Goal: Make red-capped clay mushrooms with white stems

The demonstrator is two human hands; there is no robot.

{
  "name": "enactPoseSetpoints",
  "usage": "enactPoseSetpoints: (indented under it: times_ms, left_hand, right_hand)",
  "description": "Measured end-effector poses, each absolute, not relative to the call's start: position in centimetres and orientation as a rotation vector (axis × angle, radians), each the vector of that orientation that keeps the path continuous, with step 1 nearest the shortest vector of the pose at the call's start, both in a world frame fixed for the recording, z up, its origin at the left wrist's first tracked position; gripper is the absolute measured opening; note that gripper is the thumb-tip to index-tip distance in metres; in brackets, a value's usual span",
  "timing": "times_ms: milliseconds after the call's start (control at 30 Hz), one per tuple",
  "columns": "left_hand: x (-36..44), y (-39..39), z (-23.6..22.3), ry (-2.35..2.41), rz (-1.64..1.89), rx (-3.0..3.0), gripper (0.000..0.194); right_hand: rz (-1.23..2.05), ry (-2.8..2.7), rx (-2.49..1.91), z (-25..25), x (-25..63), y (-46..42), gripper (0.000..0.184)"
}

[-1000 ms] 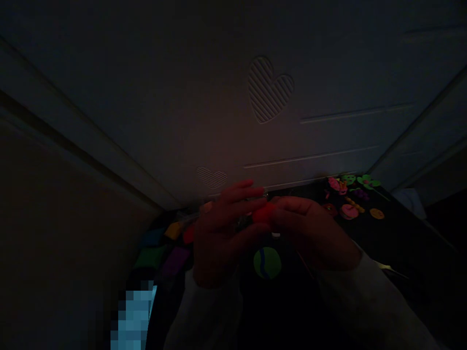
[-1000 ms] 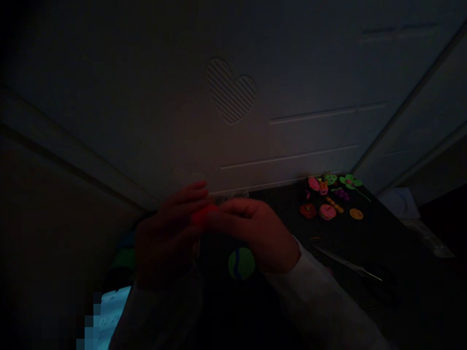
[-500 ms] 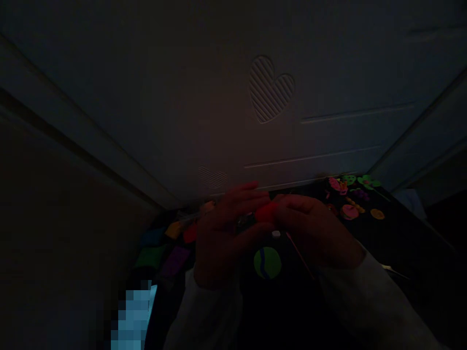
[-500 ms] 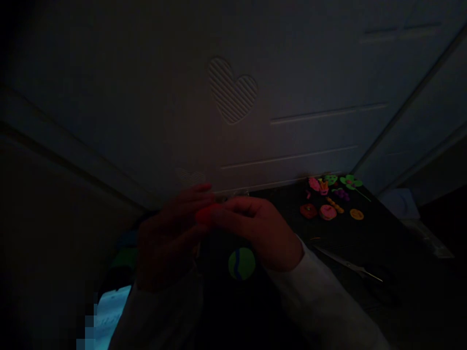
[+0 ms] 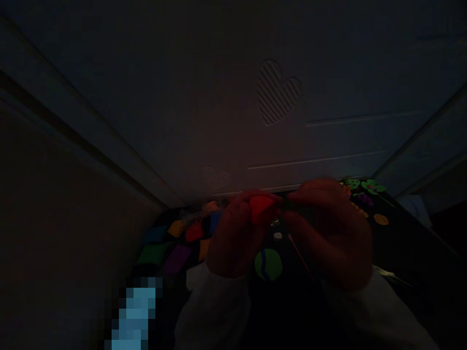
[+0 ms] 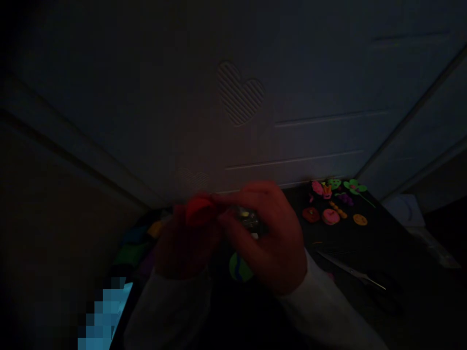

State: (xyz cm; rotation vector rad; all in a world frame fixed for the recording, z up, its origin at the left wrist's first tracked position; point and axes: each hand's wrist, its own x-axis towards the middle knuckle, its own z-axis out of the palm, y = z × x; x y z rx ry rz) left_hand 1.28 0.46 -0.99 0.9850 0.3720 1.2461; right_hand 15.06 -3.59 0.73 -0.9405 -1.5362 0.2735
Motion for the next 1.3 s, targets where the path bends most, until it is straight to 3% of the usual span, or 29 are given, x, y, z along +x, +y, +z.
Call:
enactPoseSetpoints:
  times_ms: [100, 267, 867, 1300]
  left_hand:
    - [1.0, 0.3, -0.8, 0.379, 1.230, 1.105, 0.020]
    - [0.8, 0.2, -0.5, 0.370, 1.190, 1.169, 0.021]
    - [1.6, -0.4, -0.4, 0.445, 1.232, 1.151, 0.019]
    - [2.1, -1.2, -0.5, 0.603, 1.249, 1.137, 0.019]
  right_hand:
    - [0.170, -1.648, -0.963, 0.9, 14.9, -3.8, 0.031]
    - [-0.010, -1.683, -0.962, 1.5, 14.8, -4.2, 0.021]
    - [-0.196, -1.645, -0.984, 2.1, 14.9, -4.1, 0.010]
    - [-0.266, -1.595, -0.915, 0.3, 14.8, -3.2, 0.021]
